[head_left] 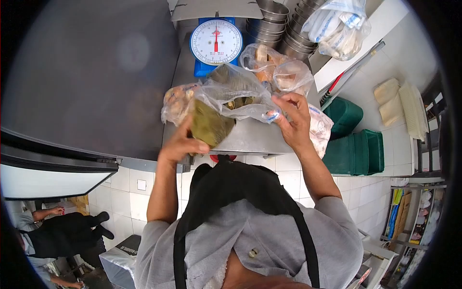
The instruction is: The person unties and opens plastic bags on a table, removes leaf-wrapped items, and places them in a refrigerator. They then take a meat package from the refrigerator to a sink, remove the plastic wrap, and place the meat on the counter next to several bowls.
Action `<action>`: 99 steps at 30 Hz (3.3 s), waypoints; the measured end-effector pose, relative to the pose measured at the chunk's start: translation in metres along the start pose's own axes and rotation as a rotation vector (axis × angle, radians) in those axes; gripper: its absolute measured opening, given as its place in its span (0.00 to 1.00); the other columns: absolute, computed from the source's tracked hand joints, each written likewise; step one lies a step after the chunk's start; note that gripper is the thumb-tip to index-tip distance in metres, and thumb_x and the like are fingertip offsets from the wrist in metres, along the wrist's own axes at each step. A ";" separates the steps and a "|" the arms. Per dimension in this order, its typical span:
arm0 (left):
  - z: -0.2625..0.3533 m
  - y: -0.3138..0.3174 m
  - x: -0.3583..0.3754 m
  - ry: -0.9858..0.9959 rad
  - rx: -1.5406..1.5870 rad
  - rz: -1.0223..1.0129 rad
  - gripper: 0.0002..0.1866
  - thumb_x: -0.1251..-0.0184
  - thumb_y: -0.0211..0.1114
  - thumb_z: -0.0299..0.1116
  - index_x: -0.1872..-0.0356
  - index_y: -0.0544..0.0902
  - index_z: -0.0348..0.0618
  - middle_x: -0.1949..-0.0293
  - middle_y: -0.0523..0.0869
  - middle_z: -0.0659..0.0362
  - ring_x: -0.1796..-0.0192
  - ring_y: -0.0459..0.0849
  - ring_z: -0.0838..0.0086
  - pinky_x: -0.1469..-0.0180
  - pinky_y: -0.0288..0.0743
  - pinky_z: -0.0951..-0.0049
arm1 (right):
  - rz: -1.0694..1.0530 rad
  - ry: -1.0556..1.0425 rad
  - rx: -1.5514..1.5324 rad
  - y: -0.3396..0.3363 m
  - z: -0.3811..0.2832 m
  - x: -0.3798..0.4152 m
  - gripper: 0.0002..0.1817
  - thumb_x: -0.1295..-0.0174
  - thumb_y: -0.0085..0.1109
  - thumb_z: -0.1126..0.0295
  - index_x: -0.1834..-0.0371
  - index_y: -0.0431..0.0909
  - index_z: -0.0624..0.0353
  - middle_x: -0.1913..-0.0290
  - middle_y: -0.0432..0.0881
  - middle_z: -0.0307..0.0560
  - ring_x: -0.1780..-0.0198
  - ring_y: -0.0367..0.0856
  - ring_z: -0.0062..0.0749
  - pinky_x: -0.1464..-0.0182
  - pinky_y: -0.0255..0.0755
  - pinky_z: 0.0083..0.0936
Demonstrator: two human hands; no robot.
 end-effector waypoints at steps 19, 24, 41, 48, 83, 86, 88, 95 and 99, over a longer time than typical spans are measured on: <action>-0.010 0.015 -0.150 0.180 -1.626 0.432 0.33 0.49 0.67 0.35 0.40 0.68 0.39 0.43 0.74 0.44 0.39 0.69 0.53 0.36 0.61 0.61 | -0.084 0.678 -1.066 0.055 0.033 0.064 0.22 0.39 0.59 0.58 0.48 0.74 0.62 0.62 0.82 0.44 0.56 0.79 0.24 0.52 0.69 0.23; 0.051 0.078 -0.129 0.164 -1.262 0.078 0.22 0.43 0.61 0.32 0.46 0.74 0.37 0.48 0.79 0.46 0.44 0.76 0.57 0.42 0.68 0.61 | -0.306 0.690 -1.260 0.062 0.033 0.087 0.19 0.38 0.58 0.59 0.53 0.70 0.61 0.61 0.82 0.48 0.57 0.81 0.29 0.51 0.70 0.25; -0.091 0.138 -0.244 0.152 -1.244 -0.404 0.40 0.56 0.73 0.34 0.38 0.66 0.47 0.47 0.73 0.49 0.48 0.77 0.61 0.46 0.70 0.67 | -0.455 0.887 -1.252 0.063 0.045 0.136 0.16 0.37 0.57 0.57 0.61 0.72 0.59 0.62 0.83 0.47 0.61 0.80 0.22 0.58 0.73 0.19; 0.070 0.073 -0.135 0.161 -0.425 0.030 0.26 0.52 0.72 0.32 0.49 0.77 0.42 0.57 0.82 0.60 0.55 0.79 0.77 0.52 0.73 0.75 | -0.306 0.735 -1.220 0.052 0.048 0.098 0.17 0.38 0.57 0.55 0.61 0.72 0.58 0.61 0.83 0.51 0.56 0.79 0.28 0.53 0.68 0.22; 0.062 0.098 -0.043 0.123 -1.514 0.767 0.39 0.57 0.75 0.46 0.43 0.70 0.40 0.62 0.78 0.48 0.50 0.74 0.57 0.47 0.63 0.59 | -0.627 0.369 -0.870 -0.028 0.150 -0.024 0.42 0.56 0.69 0.70 0.35 0.57 0.60 0.39 0.64 0.53 0.37 0.62 0.37 0.36 0.54 0.29; 0.071 0.132 -0.058 0.210 -1.763 0.803 0.49 0.61 0.76 0.47 0.35 0.61 0.43 0.43 0.70 0.44 0.39 0.66 0.53 0.39 0.59 0.55 | -0.724 0.270 -0.537 -0.025 0.132 -0.007 0.59 0.65 0.74 0.68 0.28 0.44 0.56 0.29 0.50 0.57 0.28 0.47 0.45 0.30 0.45 0.37; 0.064 0.139 -0.074 0.211 -1.861 0.871 0.50 0.58 0.75 0.44 0.33 0.58 0.43 0.40 0.68 0.43 0.37 0.65 0.52 0.38 0.58 0.53 | -0.726 0.229 -0.385 -0.004 0.109 0.002 0.67 0.71 0.77 0.66 0.27 0.37 0.55 0.26 0.41 0.55 0.26 0.39 0.47 0.29 0.41 0.43; 0.031 0.030 -0.064 -0.143 -1.532 1.039 0.28 0.47 0.57 0.25 0.40 0.68 0.37 0.59 0.82 0.41 0.54 0.80 0.48 0.51 0.73 0.57 | -0.387 0.004 -0.560 0.062 0.105 -0.016 0.21 0.43 0.58 0.69 0.47 0.67 0.64 0.45 0.74 0.60 0.39 0.68 0.49 0.32 0.50 0.43; 0.074 0.053 -0.017 -0.196 -1.239 0.695 0.19 0.46 0.59 0.26 0.50 0.78 0.37 0.52 0.81 0.48 0.50 0.80 0.53 0.46 0.72 0.63 | -0.245 0.492 -1.286 0.072 0.140 -0.021 0.12 0.31 0.44 0.63 0.65 0.70 0.62 0.62 0.82 0.55 0.52 0.78 0.47 0.40 0.61 0.41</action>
Point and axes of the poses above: each hand's wrist, its own x-axis away from the middle knuckle, its own y-axis out of the palm, z = x × y, the point moved 5 cm from there along -x, towards the middle knuckle
